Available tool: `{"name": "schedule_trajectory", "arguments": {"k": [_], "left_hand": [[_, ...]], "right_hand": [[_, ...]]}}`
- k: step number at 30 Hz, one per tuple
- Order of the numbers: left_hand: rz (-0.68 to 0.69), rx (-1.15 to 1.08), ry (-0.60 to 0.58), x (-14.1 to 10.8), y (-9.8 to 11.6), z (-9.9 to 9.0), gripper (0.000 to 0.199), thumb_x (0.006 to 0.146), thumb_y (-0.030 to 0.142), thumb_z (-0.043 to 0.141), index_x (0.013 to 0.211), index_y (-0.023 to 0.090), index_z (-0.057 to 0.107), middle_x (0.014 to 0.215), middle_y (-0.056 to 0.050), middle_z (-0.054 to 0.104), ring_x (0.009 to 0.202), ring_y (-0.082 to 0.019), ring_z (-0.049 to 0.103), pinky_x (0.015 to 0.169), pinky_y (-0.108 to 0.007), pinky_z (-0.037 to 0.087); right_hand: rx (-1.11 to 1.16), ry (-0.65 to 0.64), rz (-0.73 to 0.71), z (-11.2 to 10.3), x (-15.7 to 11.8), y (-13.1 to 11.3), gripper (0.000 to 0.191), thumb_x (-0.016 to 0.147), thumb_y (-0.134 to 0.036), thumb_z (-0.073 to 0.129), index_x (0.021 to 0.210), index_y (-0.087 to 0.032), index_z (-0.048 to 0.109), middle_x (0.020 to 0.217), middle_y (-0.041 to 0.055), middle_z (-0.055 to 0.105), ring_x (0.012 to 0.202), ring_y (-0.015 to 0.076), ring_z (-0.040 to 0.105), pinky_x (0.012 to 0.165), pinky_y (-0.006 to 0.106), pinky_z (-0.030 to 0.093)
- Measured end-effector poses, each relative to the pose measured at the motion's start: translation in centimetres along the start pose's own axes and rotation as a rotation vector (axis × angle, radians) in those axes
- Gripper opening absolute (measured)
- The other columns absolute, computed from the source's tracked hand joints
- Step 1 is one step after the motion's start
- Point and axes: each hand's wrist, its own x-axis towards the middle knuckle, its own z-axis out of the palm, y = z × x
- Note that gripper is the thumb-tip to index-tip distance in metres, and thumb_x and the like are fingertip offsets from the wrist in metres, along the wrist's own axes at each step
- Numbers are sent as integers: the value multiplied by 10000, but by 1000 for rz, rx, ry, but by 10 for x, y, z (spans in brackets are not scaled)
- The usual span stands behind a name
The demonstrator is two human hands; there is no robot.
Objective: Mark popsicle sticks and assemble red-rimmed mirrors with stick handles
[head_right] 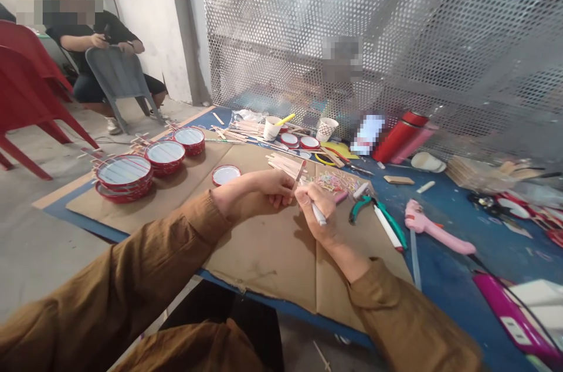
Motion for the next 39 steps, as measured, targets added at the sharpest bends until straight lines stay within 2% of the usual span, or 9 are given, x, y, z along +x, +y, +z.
{"name": "schedule_trajectory", "arguments": {"k": [6, 16, 26, 39], "left_hand": [[-10, 33, 9, 1, 2, 1, 133, 843, 133, 432, 728, 138, 499, 545, 50, 551, 468, -67, 554, 491, -177, 438], [52, -3, 10, -1, -1, 0, 128, 830, 153, 449, 742, 124, 537, 592, 23, 576, 504, -65, 561, 515, -173, 444], [27, 30, 20, -3, 1, 0, 122, 827, 168, 462, 763, 122, 555, 593, 30, 573, 495, -54, 542, 526, -168, 450], [52, 37, 1, 2, -4, -1, 106, 806, 155, 448, 760, 130, 540, 571, 40, 559, 495, -56, 557, 522, -158, 440]], "right_hand": [[-34, -76, -18, 1, -1, 3, 274, 935, -397, 424, 805, -219, 587, 630, -5, 556, 628, 152, 554, 648, 284, 425], [-48, -39, 4, 2, 3, 1, 294, 935, -401, 417, 783, -217, 588, 625, -2, 576, 637, 158, 573, 630, 278, 420], [-57, 6, 23, 3, 1, 2, 280, 934, -399, 428, 799, -212, 587, 591, -10, 560, 620, 159, 555, 654, 288, 420], [3, 8, -25, 4, 1, 4, 225, 929, -349, 460, 812, -211, 594, 616, -15, 557, 606, 142, 545, 636, 275, 410]]}}
